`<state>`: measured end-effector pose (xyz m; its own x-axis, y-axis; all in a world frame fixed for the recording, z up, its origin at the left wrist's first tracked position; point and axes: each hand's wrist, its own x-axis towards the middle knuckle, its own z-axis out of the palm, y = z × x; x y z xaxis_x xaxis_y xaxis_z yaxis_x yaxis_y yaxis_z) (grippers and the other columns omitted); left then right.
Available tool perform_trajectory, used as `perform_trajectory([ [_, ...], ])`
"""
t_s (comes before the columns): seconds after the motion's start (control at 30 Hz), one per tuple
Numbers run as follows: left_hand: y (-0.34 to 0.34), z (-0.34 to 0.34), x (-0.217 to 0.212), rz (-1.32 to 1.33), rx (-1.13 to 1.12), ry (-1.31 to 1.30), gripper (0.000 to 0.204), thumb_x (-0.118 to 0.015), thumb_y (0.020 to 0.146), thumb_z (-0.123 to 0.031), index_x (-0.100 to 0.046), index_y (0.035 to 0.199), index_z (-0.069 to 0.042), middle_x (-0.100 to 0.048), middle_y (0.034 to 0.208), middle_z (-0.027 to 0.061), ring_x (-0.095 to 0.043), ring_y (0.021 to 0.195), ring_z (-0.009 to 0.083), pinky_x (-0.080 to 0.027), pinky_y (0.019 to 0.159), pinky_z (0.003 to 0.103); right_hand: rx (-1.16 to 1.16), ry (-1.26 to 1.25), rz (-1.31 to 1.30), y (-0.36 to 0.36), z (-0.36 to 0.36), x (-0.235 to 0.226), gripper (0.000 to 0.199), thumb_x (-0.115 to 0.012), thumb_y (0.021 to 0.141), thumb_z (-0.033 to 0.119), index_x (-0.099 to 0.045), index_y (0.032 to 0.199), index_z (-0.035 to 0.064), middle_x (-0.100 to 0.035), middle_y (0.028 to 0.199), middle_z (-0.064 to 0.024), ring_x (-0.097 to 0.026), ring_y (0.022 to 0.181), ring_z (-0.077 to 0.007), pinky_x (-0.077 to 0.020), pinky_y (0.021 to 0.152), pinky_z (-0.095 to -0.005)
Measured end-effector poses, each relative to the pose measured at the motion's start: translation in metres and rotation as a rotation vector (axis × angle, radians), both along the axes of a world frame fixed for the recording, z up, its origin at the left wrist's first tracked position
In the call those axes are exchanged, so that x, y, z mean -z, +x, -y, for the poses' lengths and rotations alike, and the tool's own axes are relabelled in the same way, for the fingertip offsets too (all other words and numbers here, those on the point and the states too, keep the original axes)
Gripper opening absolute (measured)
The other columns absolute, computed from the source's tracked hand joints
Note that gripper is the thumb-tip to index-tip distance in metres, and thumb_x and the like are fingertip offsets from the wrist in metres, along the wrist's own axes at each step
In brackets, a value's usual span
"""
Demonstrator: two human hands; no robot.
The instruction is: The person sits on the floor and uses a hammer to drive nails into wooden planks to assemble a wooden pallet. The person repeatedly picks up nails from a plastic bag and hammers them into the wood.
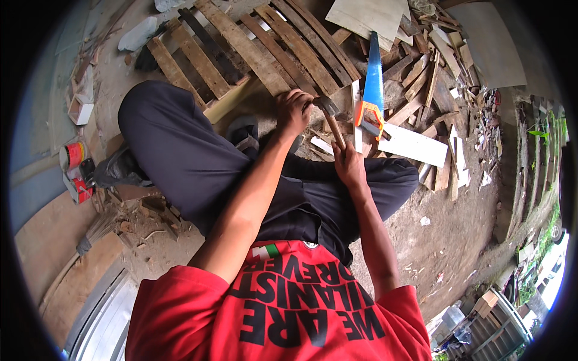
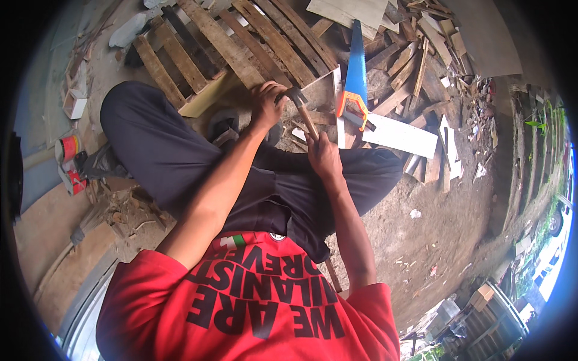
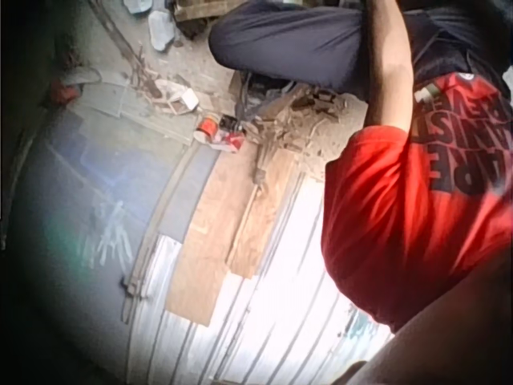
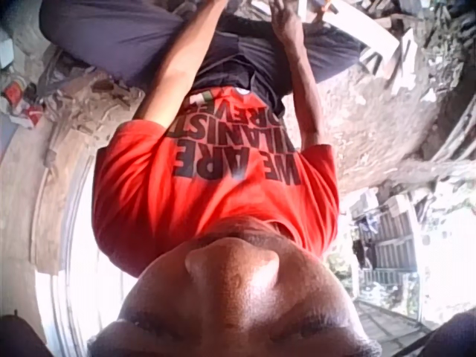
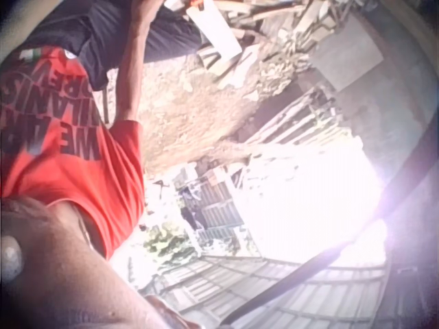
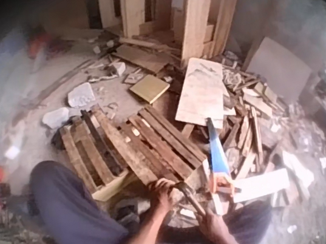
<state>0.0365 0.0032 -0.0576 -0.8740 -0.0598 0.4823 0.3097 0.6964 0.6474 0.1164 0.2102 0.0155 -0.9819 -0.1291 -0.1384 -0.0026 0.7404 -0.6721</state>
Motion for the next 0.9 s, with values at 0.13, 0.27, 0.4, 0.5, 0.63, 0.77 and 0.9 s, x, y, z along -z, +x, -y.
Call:
perform_trajectory([
  [0.13, -0.007, -0.004, 0.001, 0.005, -0.003, 0.000, 0.014, -0.070, 0.085, -0.024, -0.064, 0.095, -0.016, -0.067, 0.097, -0.0003, -0.060, 0.106, 0.0244, -0.036, 0.093, 0.048, 0.020, 0.021, 0.050, 0.000, 0.000, -0.005, 0.031, -0.064, 0.097, 0.027, -0.052, 0.090, -0.0009, -0.060, 0.068, -0.0315, -0.060, 0.071, -0.0533, -0.0447, 0.058, -0.0580],
  [0.27, -0.003, -0.002, 0.006, 0.009, 0.006, -0.003, 0.014, -0.071, 0.085, -0.025, -0.064, 0.093, -0.017, -0.067, 0.097, -0.0011, -0.060, 0.106, 0.0247, -0.037, 0.093, 0.048, 0.034, -0.010, 0.002, 0.002, -0.004, 0.000, 0.030, -0.065, 0.096, 0.025, -0.052, 0.089, -0.0007, -0.059, 0.067, -0.0312, -0.059, 0.069, -0.0528, -0.0441, 0.057, -0.0581],
  [0.4, -0.001, -0.005, 0.001, 0.003, -0.008, -0.005, 0.011, -0.071, 0.084, -0.022, -0.063, 0.089, -0.017, -0.067, 0.097, -0.0013, -0.060, 0.105, 0.0245, -0.037, 0.093, 0.047, 0.021, -0.016, -0.051, 0.001, -0.002, -0.001, 0.029, -0.066, 0.095, 0.024, -0.052, 0.088, -0.0007, -0.059, 0.066, -0.0308, -0.060, 0.069, -0.0525, -0.0440, 0.056, -0.0572],
  [0.5, -0.002, -0.001, -0.002, 0.014, 0.007, -0.021, 0.015, -0.073, 0.081, -0.019, -0.064, 0.092, -0.015, -0.067, 0.097, 0.0000, -0.061, 0.104, 0.0250, -0.039, 0.092, 0.045, 0.016, 0.019, -0.036, 0.000, 0.000, 0.002, 0.029, -0.066, 0.095, 0.024, -0.052, 0.087, -0.0005, -0.059, 0.065, -0.0306, -0.060, 0.068, -0.0524, -0.0439, 0.055, -0.0570],
  [0.63, -0.003, -0.003, -0.008, 0.013, 0.013, 0.028, 0.015, -0.072, 0.082, -0.017, -0.064, 0.094, -0.013, -0.067, 0.097, 0.0019, -0.061, 0.103, 0.0260, -0.039, 0.091, 0.045, 0.031, -0.041, -0.094, 0.002, 0.002, 0.001, 0.027, -0.065, 0.096, 0.022, -0.053, 0.087, -0.0015, -0.056, 0.063, -0.0282, -0.058, 0.062, -0.0499, -0.0414, 0.052, -0.0523],
  [0.77, -0.002, -0.002, -0.001, -0.026, -0.012, -0.010, 0.015, -0.072, 0.083, -0.019, -0.065, 0.095, -0.013, -0.067, 0.097, 0.0015, -0.061, 0.103, 0.0262, -0.039, 0.092, 0.045, -0.006, 0.019, -0.027, 0.002, 0.002, 0.004, 0.029, -0.064, 0.096, 0.023, -0.052, 0.086, -0.0017, -0.058, 0.064, -0.0299, -0.060, 0.064, -0.0506, -0.0451, 0.054, -0.0543],
  [0.9, -0.002, -0.003, -0.003, 0.020, 0.008, 0.014, 0.012, -0.071, 0.084, -0.019, -0.066, 0.093, -0.014, -0.068, 0.098, 0.0006, -0.061, 0.104, 0.0262, -0.039, 0.091, 0.045, 0.066, -0.074, -0.141, 0.003, 0.005, -0.003, 0.029, -0.064, 0.096, 0.023, -0.053, 0.089, -0.0026, -0.058, 0.063, -0.0281, -0.061, 0.063, -0.0491, -0.0442, 0.052, -0.0514],
])
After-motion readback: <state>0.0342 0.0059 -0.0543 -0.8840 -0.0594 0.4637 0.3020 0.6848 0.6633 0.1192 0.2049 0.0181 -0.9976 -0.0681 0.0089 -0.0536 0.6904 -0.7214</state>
